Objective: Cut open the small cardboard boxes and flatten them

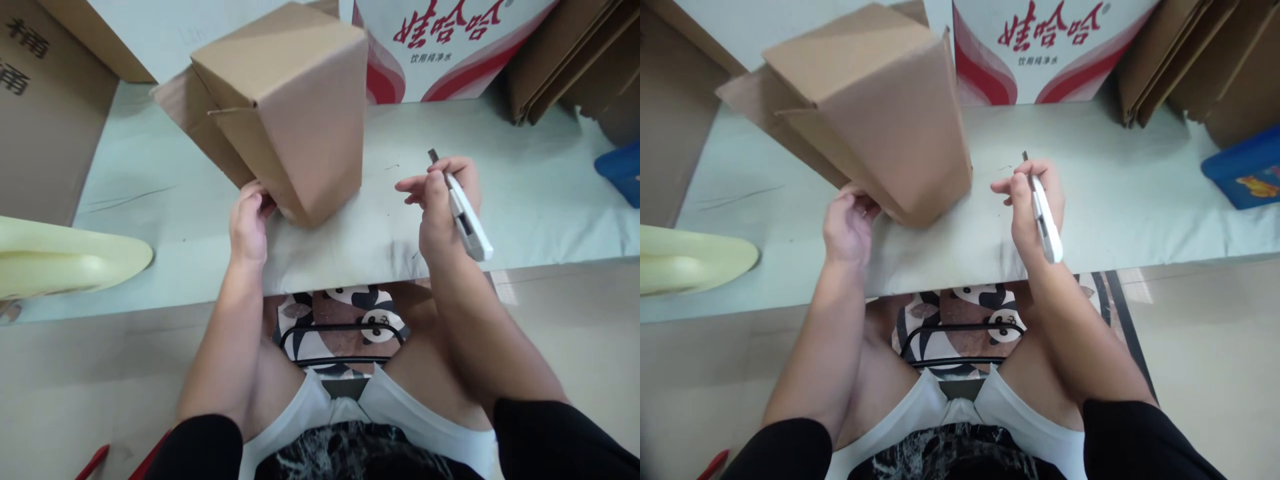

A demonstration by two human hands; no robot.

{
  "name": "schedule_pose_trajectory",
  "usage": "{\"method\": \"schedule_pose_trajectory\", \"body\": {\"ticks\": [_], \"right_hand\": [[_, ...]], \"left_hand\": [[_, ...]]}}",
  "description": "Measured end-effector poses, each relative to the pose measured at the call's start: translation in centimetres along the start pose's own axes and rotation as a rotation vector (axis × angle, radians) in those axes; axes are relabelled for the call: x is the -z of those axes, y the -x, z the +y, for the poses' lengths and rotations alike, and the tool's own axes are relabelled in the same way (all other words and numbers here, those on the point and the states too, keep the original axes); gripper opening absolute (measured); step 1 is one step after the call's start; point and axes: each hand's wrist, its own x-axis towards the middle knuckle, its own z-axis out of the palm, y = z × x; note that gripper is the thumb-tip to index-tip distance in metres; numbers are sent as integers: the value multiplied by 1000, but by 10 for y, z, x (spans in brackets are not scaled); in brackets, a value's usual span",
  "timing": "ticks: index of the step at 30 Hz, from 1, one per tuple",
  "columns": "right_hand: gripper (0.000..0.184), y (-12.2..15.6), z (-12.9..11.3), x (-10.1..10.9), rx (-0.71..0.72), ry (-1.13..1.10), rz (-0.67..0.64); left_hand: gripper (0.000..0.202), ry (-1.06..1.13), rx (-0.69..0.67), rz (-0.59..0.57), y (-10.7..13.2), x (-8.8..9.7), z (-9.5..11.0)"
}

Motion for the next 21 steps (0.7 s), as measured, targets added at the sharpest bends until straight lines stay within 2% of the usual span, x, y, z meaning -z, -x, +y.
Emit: {"method": "schedule_pose_trajectory", "body": {"ticks": [2,4,7,11,16,18,21], "right_hand": [[24,2,0,-1,11,-1,-23],[21,2,2,-1,6,1,-40],[21,2,6,-2,-1,-3,-53],[23,-2,6,-1,26,-26,-35],[27,-13,-2,3,229,-54,197],[31,-16,-3,7,270,-53,217],[37,-16,-2,14,238,-3,131]], "left_hand": [[51,131,42,-18,0,-4,6],[49,204,26,-4,0,-6,11],[38,83,-42,1,2,-7,16],[15,-72,-62,-141,8,-8,28],[8,-168,-142,-379,12,-14,42],[9,-124,-190,-375,10,-15,40],[17,-131,-206,-284,6,-12,31]]}}
